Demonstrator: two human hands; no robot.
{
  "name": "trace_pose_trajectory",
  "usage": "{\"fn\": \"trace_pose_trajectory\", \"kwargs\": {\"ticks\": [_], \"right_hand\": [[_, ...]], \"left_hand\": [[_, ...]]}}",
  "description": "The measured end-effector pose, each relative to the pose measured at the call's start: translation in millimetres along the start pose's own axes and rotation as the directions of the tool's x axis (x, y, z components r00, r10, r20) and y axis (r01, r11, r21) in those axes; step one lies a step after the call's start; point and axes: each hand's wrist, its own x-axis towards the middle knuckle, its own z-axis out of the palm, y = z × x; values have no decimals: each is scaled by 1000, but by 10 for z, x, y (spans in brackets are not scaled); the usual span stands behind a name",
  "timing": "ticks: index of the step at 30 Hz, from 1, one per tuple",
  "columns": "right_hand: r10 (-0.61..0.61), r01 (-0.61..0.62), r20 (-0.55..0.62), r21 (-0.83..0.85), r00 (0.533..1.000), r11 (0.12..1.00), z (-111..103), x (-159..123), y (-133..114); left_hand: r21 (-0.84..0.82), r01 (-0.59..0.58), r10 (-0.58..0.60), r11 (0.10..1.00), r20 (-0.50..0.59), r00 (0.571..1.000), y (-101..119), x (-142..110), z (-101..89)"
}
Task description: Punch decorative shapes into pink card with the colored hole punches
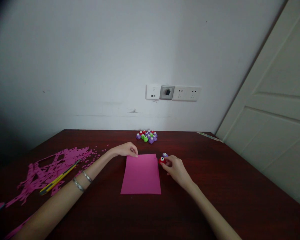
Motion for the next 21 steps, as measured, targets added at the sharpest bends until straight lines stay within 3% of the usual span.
{"fn": "trace_pose_trajectory", "kwargs": {"ticks": [9,21], "right_hand": [[33,-30,-67,44,997,999,45,-4,-3],[27,-24,-64,41,998,999,73,-10,31]], "left_hand": [[-13,-4,4,1000,7,1000,-30,20,7],[-14,3,-3,1000,11,1000,-7,14,22]]}}
